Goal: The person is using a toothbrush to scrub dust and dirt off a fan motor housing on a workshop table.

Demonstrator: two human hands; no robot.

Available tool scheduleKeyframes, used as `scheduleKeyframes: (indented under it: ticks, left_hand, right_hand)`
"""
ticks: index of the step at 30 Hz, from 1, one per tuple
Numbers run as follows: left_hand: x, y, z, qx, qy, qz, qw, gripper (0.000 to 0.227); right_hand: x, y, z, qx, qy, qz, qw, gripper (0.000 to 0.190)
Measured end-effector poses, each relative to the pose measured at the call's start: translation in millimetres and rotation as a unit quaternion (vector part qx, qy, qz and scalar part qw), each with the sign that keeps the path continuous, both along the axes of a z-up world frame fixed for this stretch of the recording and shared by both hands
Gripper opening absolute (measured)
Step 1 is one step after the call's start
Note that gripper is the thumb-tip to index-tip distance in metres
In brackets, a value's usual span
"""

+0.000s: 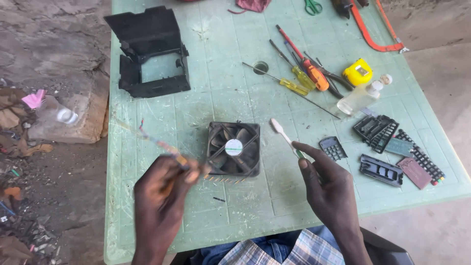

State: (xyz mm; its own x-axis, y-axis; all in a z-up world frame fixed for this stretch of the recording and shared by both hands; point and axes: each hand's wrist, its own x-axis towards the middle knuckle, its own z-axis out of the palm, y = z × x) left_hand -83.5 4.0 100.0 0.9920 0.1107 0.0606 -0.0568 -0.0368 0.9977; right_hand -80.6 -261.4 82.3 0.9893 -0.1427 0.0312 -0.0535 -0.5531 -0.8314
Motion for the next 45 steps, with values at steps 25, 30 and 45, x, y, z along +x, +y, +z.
scheduleKeyframes:
  ticks: [25,30,45]
  left_hand:
    - [24,-21,-99,0.493,-0.024,-0.012,0.869,0.138]
    - [31,-56,-100,0.495,0.013,0.103,0.862,0.128]
    - [26,-61,-104,0.515,-0.029,0.142,0.845,0.118]
  right_hand:
    - [-15,29,5,0.027,0.040,0.069,0.996,0.045]
    - [-21,45,-3,0.023,0.075,0.065,0.995,0.046]
    - [-8,69,-29,-0.209,0.054,0.150,0.965,0.060]
